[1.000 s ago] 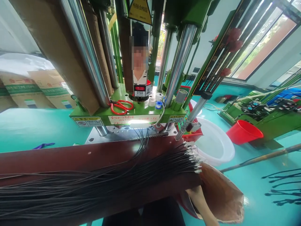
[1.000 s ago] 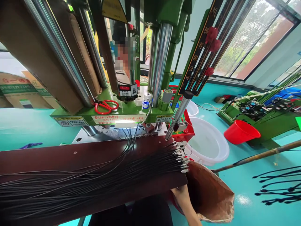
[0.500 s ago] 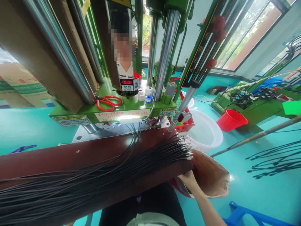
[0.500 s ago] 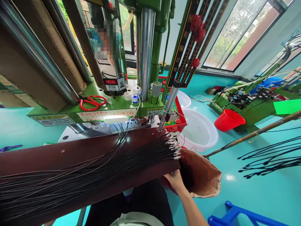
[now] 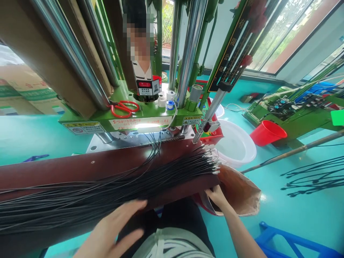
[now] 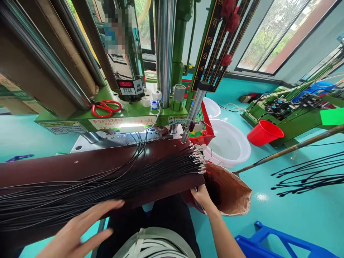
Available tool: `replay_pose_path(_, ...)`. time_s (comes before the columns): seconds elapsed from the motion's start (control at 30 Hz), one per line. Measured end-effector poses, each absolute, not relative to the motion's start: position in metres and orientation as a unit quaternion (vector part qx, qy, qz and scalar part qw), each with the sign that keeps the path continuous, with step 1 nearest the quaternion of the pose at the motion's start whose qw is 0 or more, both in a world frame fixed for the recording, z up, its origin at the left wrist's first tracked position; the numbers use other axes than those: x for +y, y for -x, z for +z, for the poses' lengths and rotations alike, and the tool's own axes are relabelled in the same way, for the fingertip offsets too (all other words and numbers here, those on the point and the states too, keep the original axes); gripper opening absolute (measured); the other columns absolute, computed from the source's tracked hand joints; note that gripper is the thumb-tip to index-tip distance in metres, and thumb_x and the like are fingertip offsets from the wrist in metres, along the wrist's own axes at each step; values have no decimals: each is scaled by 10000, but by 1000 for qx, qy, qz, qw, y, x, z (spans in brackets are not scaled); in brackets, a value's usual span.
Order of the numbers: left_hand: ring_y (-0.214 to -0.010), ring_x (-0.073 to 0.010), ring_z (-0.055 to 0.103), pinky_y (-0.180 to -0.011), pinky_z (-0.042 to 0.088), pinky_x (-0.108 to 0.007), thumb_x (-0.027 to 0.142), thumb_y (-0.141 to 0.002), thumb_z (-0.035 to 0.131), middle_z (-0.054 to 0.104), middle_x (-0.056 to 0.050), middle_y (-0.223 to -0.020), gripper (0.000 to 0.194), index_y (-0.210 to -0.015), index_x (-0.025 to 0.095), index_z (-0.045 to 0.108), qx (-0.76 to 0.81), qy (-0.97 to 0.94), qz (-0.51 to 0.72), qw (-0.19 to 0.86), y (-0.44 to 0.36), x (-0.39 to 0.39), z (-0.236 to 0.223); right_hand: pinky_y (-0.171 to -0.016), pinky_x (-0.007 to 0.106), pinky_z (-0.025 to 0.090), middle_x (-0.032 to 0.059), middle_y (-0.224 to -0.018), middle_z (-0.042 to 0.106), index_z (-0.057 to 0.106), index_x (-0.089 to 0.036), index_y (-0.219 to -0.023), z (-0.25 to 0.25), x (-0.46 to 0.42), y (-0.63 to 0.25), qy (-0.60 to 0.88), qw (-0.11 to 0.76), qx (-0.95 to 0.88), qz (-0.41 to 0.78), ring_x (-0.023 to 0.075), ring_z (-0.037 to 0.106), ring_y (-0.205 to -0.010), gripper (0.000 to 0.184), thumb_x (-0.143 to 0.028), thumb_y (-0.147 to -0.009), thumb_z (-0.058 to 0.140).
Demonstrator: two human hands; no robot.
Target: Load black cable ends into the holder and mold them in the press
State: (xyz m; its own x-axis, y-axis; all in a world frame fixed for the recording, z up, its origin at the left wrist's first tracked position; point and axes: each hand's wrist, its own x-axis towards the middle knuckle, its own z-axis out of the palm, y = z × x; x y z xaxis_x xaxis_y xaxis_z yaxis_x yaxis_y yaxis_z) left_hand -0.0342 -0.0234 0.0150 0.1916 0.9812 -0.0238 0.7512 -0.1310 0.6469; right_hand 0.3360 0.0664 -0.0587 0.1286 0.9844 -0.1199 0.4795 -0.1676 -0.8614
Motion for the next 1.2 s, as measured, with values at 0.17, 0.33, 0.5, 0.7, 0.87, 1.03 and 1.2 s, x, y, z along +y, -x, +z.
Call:
replay_pose_path(0.17, -1211, -254, 414, -989, 361, -405, 270, -866, 380, 475, -153, -1302, 419, -1229, 84, 473, 556, -812, 150, 94, -61, 71, 40, -890, 417, 418, 126, -1025, 627, 591, -114, -961, -58, 65, -339, 646, 320, -600, 348, 269, 557, -975, 345, -228, -648, 501)
replay_pose_path(0.33, -885, -288, 584, -718, 444, -406, 254, -886, 316, 614, -171, -951, 362, -1110, 63, 525, 600, -799, 23, 18, -89, 101, 33, -903, 395, 411, 106, -1035, 610, 544, -117, -1052, -58, 55, -346, 607, 327, -651, 317, 244, 551, -984, 407, -157, -652, 481)
replay_pose_path(0.5, -758, -209, 603, -637, 414, -297, 308, -884, 340, 615, -84, -846, 271, -910, 143, 554, 553, -825, -43, 113, -78, 117, 39, -904, 367, 408, 76, -1100, 583, 498, -169, -1154, -42, 45, -351, 596, 301, -670, 324, 220, 539, -1019, 492, -142, -662, 491)
replay_pose_path(0.7, -798, -170, 557, -639, 381, -257, 287, -894, 299, 570, -47, -854, 302, -815, 182, 571, 524, -847, 50, 72, -70, 127, 46, -801, 296, 427, 71, -1013, 626, 535, -206, -1132, 9, 39, -359, 618, 109, -713, 312, 220, 586, -916, 456, -149, -680, 526)
replay_pose_path(0.87, -689, -149, 514, -601, 352, -248, 315, -877, 328, 539, -19, -714, 269, -791, 175, 541, 563, -793, 136, 191, -66, 137, 45, -738, 291, 427, 44, -814, 660, 621, -205, -989, 46, 39, -344, 532, 103, -746, 387, 181, 598, -758, 259, -209, -759, 502)
replay_pose_path(1.03, -442, -64, 297, -433, 211, -198, 469, -796, 443, 335, 68, -480, 338, -735, 148, 529, 459, -665, 173, 564, -45, 138, 62, -796, 373, 453, 95, -1004, 649, 518, -198, -1165, 47, 57, -282, 261, 328, -477, 772, 200, 611, -904, 458, -341, -739, 607)
replay_pose_path(1.2, -429, -50, 255, -416, 174, -194, 493, -768, 488, 321, 75, -463, 363, -728, 134, 532, 451, -626, 191, 607, -45, 117, 75, -937, 416, 370, 59, -1083, 624, 538, -243, -1090, 62, 96, -241, 179, 549, -311, 755, 207, 555, -1040, 389, -338, -723, 628)
